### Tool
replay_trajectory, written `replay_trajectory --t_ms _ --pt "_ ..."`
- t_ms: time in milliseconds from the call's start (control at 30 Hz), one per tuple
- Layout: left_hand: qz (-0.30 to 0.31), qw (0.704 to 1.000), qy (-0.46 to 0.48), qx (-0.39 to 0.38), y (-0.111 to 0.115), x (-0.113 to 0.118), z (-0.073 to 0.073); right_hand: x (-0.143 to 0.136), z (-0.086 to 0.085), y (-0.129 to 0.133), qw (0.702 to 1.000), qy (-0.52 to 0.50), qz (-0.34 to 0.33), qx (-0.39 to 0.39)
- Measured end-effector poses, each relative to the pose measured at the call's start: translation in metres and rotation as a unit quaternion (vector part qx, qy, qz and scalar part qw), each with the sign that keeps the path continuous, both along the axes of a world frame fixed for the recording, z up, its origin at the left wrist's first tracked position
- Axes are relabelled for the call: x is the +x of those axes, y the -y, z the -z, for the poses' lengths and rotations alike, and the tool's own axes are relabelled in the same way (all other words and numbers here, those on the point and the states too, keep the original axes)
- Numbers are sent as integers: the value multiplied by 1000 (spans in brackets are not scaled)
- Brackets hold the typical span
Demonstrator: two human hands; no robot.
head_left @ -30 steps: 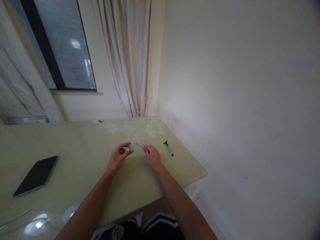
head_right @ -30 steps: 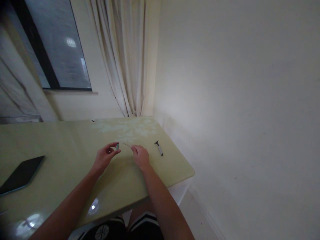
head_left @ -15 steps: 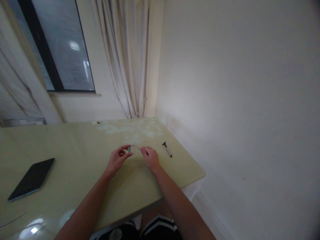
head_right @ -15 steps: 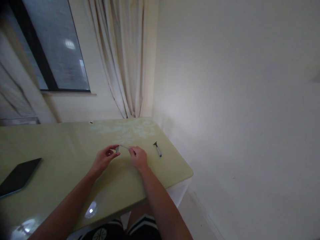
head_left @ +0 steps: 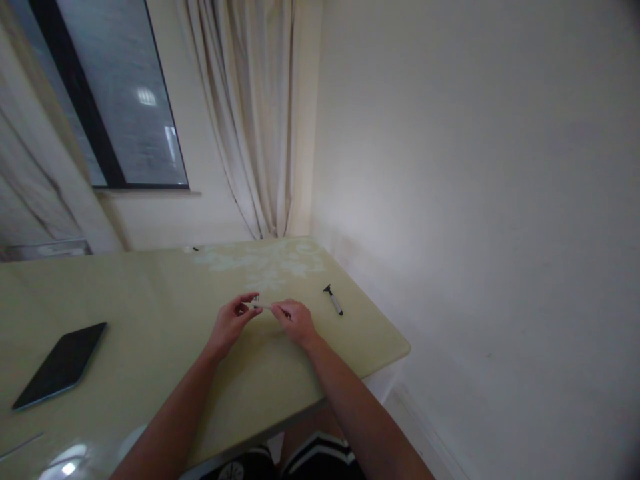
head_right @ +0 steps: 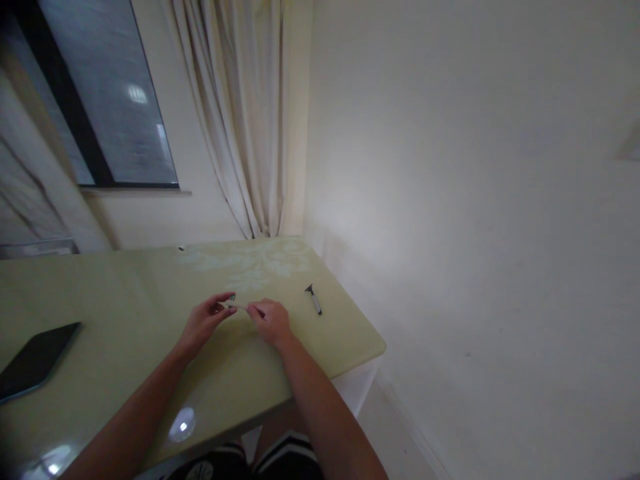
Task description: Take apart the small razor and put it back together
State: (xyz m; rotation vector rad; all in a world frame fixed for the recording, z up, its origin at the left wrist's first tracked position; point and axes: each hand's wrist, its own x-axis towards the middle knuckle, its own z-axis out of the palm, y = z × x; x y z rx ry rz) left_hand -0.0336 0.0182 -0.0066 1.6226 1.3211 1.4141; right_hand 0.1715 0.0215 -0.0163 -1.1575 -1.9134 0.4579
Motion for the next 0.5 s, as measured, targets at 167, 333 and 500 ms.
replay_trajectory --t_ms 167,333,500 --pt "0 1000 9 -14 1 -1 0 0 -1 0 999 15 36 0" --pt "0 1000 10 -21 1 -1 -2 -2 0 1 999 -9 48 7" --pt "-7 1000 4 -17 -1 -3 0 -2 1 0 1000 -2 24 11"
